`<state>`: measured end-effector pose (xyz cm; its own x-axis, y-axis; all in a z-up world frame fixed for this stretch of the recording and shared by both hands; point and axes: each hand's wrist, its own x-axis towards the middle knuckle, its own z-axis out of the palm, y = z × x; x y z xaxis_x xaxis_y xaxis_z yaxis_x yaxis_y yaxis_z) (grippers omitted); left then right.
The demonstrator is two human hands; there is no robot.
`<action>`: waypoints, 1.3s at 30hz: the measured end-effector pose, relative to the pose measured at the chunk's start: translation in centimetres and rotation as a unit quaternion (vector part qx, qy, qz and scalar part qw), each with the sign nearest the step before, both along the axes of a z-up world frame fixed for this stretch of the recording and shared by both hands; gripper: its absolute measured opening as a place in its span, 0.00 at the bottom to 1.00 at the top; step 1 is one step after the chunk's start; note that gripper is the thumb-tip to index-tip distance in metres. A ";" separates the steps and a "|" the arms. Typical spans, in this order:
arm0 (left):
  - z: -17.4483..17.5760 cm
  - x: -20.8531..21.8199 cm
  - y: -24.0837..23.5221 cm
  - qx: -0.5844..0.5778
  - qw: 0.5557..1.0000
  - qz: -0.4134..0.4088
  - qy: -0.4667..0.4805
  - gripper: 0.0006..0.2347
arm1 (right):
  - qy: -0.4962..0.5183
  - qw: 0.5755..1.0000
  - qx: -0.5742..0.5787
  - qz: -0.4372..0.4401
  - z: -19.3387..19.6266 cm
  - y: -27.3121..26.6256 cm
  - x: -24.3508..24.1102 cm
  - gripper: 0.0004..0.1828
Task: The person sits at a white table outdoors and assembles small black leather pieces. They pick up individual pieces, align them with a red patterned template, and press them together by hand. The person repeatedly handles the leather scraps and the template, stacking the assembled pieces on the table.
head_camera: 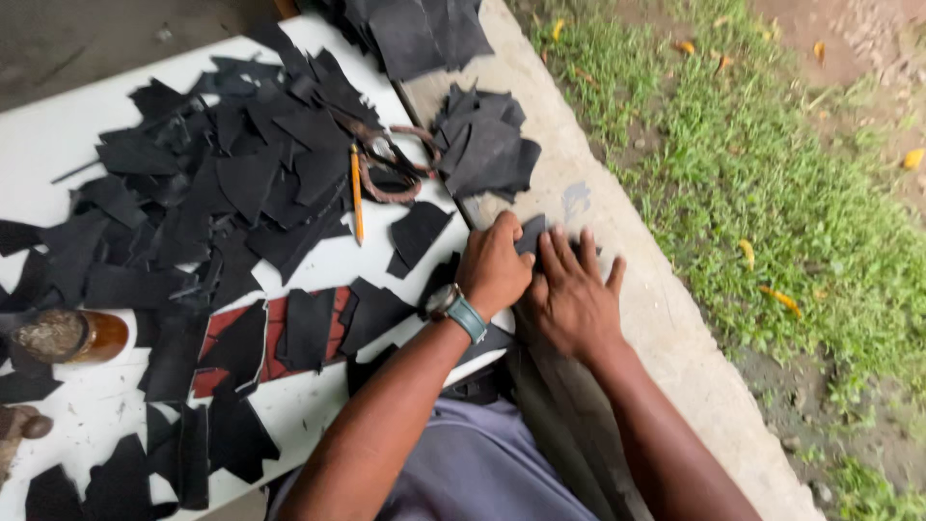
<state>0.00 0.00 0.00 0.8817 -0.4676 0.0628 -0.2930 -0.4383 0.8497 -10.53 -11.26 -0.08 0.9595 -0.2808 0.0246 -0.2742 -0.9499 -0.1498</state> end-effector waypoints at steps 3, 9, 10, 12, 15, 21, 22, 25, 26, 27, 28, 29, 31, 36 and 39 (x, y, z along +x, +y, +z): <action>0.2 -0.2 0.2 -0.006 1.000 -0.004 0.011 0.14 | -0.025 0.999 -0.012 0.021 0.5 1.7 -3.5 0.35; -1.3 -0.9 0.1 -0.038 0.998 -0.002 -0.043 0.14 | 0.034 0.998 -0.048 0.016 -0.1 1.2 -2.8 0.35; -1.6 -1.1 0.0 -0.036 0.998 0.002 -0.053 0.14 | 0.021 0.999 -0.038 0.020 -0.4 1.0 -2.7 0.34; -1.8 -1.2 -0.1 -0.029 0.997 0.014 -0.074 0.13 | -0.006 0.999 -0.015 0.030 -0.8 0.7 -2.2 0.34; -1.3 -1.6 0.1 -0.023 0.999 0.021 -0.038 0.15 | -0.031 0.997 -0.039 0.053 -1.0 1.2 -4.3 0.37; 0.3 -1.5 5.0 -0.104 0.983 0.021 -0.152 0.15 | -0.022 0.998 -0.020 0.063 -1.0 1.6 -6.6 0.38; 0.9 -1.1 7.5 -0.089 0.981 0.030 -0.170 0.13 | -0.042 0.997 -0.007 0.072 -0.8 1.8 -6.6 0.38; 2.8 -0.1 16.2 -0.028 0.990 0.126 -0.063 0.08 | -0.101 0.991 0.020 0.091 0.3 2.1 -7.0 0.36; 3.6 0.4 19.8 0.047 0.980 0.195 0.004 0.09 | -0.126 0.987 0.022 0.094 0.7 2.1 -6.7 0.36; 4.5 1.3 22.4 0.055 0.976 0.208 -0.041 0.09 | -0.149 0.984 0.023 0.093 1.4 2.1 -6.5 0.35; 5.2 1.3 25.0 0.063 0.975 0.206 -0.052 0.09 | -0.155 0.982 0.045 0.096 2.0 2.4 -6.2 0.34; 5.6 0.8 26.5 0.069 0.974 0.206 -0.063 0.10 | -0.162 0.979 0.066 0.100 2.8 3.0 -6.0 0.32; 5.9 -0.2 27.4 0.123 0.974 0.185 -0.048 0.13 | -0.169 0.971 0.107 0.130 4.2 4.3 -5.0 0.30; 5.1 -2.1 25.1 0.171 0.978 0.083 -0.090 0.19 | -0.167 0.947 0.160 0.223 5.6 8.2 -1.7 0.26; 5.1 -1.3 25.2 0.156 0.979 0.078 -0.106 0.13 | -0.022 0.968 0.169 0.187 5.7 9.7 0.5 0.26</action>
<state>-1.31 25.19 5.12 0.9264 -0.3542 0.1280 -0.3576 -0.7207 0.5939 -10.00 -1.58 5.62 0.9957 0.0857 0.0347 0.0919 -0.8760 -0.4734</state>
